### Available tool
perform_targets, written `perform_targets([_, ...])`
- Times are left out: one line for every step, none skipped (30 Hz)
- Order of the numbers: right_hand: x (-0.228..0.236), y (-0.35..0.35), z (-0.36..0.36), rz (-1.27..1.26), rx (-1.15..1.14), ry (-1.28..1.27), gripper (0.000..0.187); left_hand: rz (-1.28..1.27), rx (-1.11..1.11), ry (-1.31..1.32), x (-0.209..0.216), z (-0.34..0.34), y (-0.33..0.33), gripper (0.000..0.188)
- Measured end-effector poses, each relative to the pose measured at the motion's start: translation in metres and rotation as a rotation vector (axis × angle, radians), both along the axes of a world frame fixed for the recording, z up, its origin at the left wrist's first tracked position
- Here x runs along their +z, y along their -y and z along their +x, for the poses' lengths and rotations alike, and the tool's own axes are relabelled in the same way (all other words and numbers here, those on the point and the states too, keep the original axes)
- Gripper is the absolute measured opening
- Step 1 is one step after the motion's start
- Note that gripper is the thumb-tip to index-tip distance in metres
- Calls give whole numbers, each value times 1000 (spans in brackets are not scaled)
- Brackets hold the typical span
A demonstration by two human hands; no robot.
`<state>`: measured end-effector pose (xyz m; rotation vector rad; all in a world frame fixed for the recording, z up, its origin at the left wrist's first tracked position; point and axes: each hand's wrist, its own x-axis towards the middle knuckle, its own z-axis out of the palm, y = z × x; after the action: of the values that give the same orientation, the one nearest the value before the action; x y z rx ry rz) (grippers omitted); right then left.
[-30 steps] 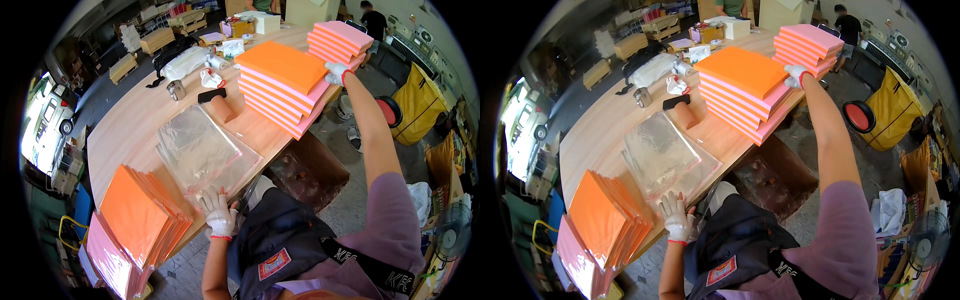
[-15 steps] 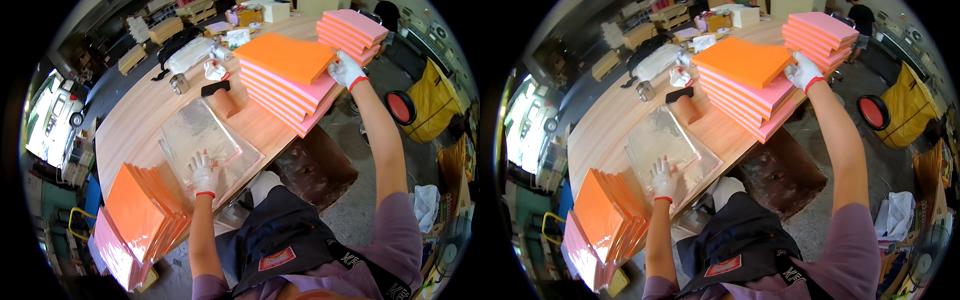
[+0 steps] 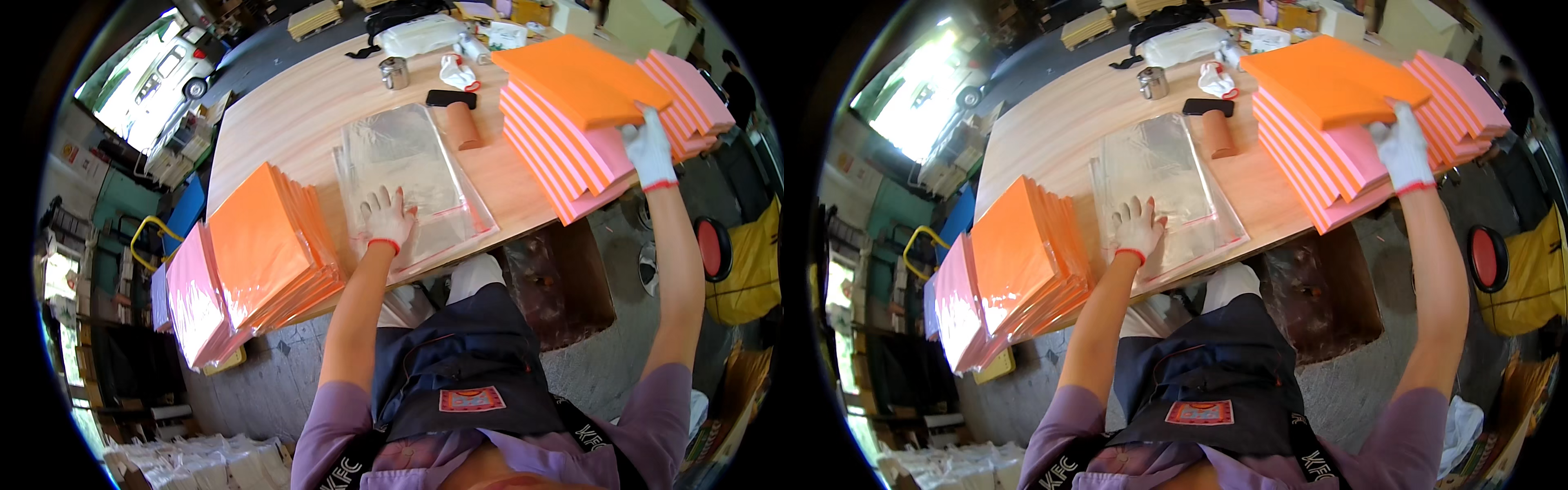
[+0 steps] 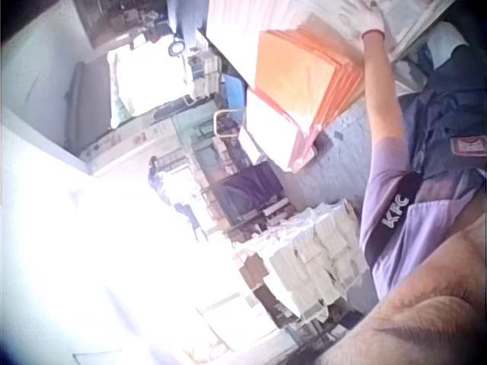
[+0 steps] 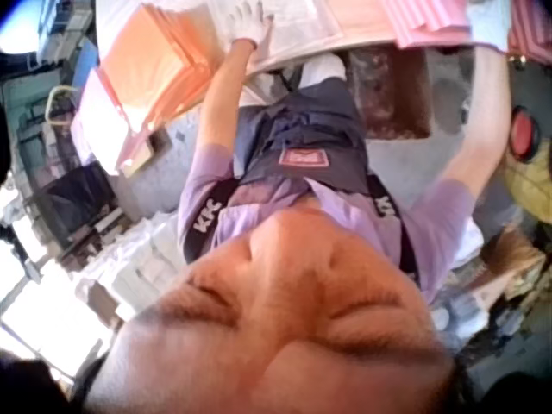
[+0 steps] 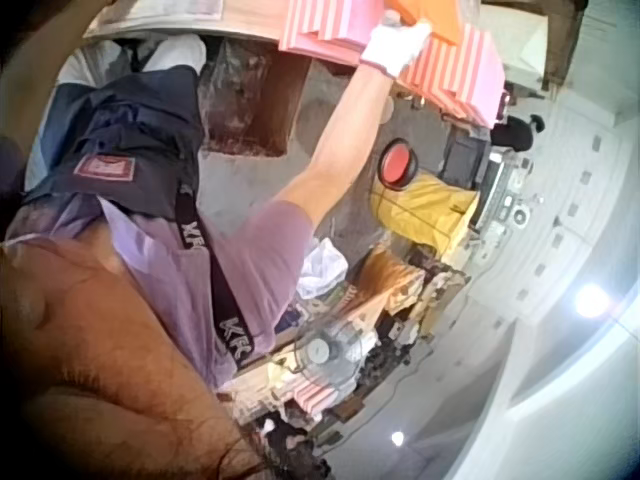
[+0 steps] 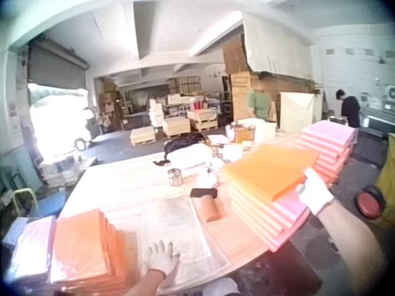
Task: The person repeatedly picks up pink and orange rectangular sheets from a stack on a table and places them into clear plastic bags. The person wears white gloves and a KFC-branded apron while performing this repetitive packing task in a workshop environment.
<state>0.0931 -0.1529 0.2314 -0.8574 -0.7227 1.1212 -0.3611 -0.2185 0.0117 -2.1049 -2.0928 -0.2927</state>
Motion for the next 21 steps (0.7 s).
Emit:
perform_targets([-2, 9, -5, 11, 11, -17, 31, 31, 83, -22, -9, -9, -11, 56])
perform_targets([-2, 22, -7, 23, 12, -30, 32, 63, 155, -40, -13, -13, -19, 56])
perform_targets([1, 42, -19, -8, 21, -101, 33, 20, 244, 21, -4, -11, -19, 56])
perform_targets([2, 65, -30, -40, 28, -171, 33, 88, 213, 68, -4, -13, -15, 54])
perform_targets([-9, 79, -23, -35, 68, -152, 33, 156, 175, 118, -5, -13, -11, 53])
perform_targets([-21, 93, -15, -31, 109, -134, 33, 225, 138, 167, -6, -13, -6, 51])
perform_targets([-29, 112, -12, -30, 100, -39, 32, 46, 67, 183, 9, -7, 4, 48])
perform_targets([-36, 133, -12, -30, 90, 56, 31, -132, -6, 199, 36, 1, 22, 46])
perform_targets([-41, 151, -20, -43, 128, 60, 31, -307, -60, 207, 51, 1, 40, 43])
perform_targets([-43, 167, -31, -58, 166, 71, 32, -327, -19, 116, 48, 0, 53, 40])
perform_targets([-47, 177, -39, -100, 244, 79, 33, -348, 20, 23, 44, 2, 65, 36])
perform_targets([-52, 185, -46, -143, 322, 88, 34, -370, 56, -69, 41, 2, 72, 33])
perform_targets([-58, 191, -54, -181, 397, 90, 35, -252, -55, -83, 47, 1, 76, 29])
perform_targets([-63, 196, -67, -259, 409, 83, 40, -282, -53, -84, 44, -4, 72, 28])
perform_targets([-78, 198, -71, -263, 497, 83, 44, -313, -52, -86, 37, -12, 64, 27])
perform_targets([-92, 201, -74, -267, 576, 87, 47, -342, -60, -83, 32, -17, 58, 26])
perform_targets([-96, 206, -83, -300, 583, 53, 51, -309, -82, 53, 47, -15, 64, 22])
perform_targets([-98, 213, -94, -333, 589, 19, 55, -246, -160, 45, 46, -17, 65, 21])
perform_targets([-102, 219, -99, -359, 586, 10, 58, -183, -228, 37, 42, -20, 69, 20])
perform_targets([-109, 223, -100, -373, 600, 3, 58, -120, -296, 29, 38, -22, 71, 19])
perform_targets([-117, 226, -100, -386, 613, -5, 58, -108, -295, 10, 33, -25, 71, 19])
